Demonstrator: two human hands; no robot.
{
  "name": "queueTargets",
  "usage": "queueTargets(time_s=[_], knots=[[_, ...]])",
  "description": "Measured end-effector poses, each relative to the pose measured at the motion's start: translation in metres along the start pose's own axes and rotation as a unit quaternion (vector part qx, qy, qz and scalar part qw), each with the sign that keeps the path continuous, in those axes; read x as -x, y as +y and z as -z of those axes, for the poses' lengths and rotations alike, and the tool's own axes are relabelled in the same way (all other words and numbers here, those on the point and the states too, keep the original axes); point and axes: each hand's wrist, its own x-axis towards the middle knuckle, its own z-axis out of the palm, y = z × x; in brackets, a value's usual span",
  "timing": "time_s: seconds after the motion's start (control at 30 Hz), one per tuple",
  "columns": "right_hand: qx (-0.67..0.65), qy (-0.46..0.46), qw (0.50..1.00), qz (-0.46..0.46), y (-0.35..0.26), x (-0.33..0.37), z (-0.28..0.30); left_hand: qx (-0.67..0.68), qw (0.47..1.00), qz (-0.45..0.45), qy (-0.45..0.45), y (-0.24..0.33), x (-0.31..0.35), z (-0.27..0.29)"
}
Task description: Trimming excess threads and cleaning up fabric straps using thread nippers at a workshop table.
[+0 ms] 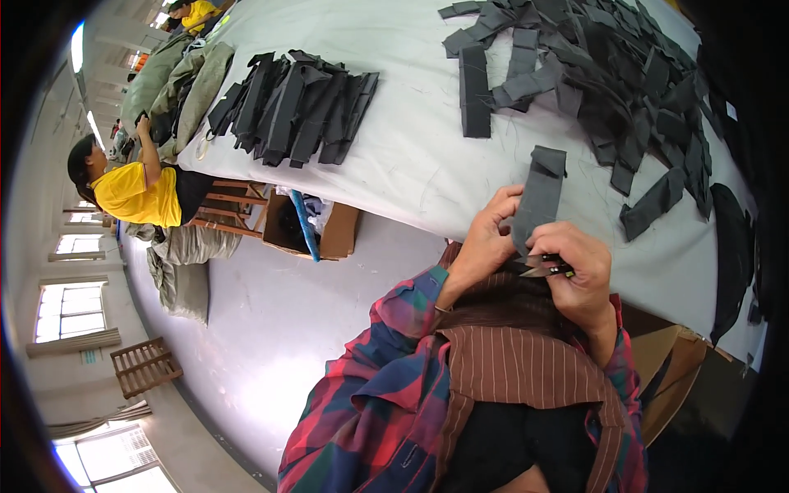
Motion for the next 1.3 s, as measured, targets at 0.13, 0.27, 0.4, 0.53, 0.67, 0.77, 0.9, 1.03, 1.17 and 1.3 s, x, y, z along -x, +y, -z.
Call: queueTargets(time_s=[0.13,0.27,0.4,0.53,0.67,0.77,0.9,1.03,1.17,1.3], knots=[[-0.047,0.005,0.999,-0.007,-0.005,-0.001,-0.004,0.170,0.984,0.031,0.037,0.017,0.007,0.008],[-0.001,0.010,1.000,-0.014,-0.001,-0.005,-0.004,0.169,0.979,0.017,0.114,0.023,0.002,0.020],[-0.009,0.052,0.998,-0.037,0.007,0.002,-0.012,0.259,0.963,0.046,0.054,0.029,0.006,0.018],[0.000,0.070,0.996,-0.061,0.006,0.001,-0.007,0.327,0.942,0.076,-0.019,0.051,0.007,0.014],[0.003,0.057,0.995,-0.078,0.008,0.003,-0.002,0.231,0.971,0.056,0.005,0.043,0.007,0.010],[-0.007,0.046,0.996,-0.080,0.011,0.006,0.004,0.197,0.978,0.062,0.030,0.044,0.008,0.010],[0.020,0.084,0.990,-0.113,0.010,-0.004,0.019,0.168,0.983,0.073,0.023,0.042,0.008,0.019],[0.153,0.060,0.984,-0.062,0.024,-0.009,0.024,0.158,0.985,0.074,0.013,0.044,0.009,0.015],[0.167,0.046,0.984,-0.037,0.025,-0.009,0.019,0.173,0.981,0.083,0.015,0.042,0.012,0.012],[0.151,0.057,0.986,-0.045,0.031,-0.006,0.016,0.190,0.977,0.096,0.006,0.042,0.014,0.013]])
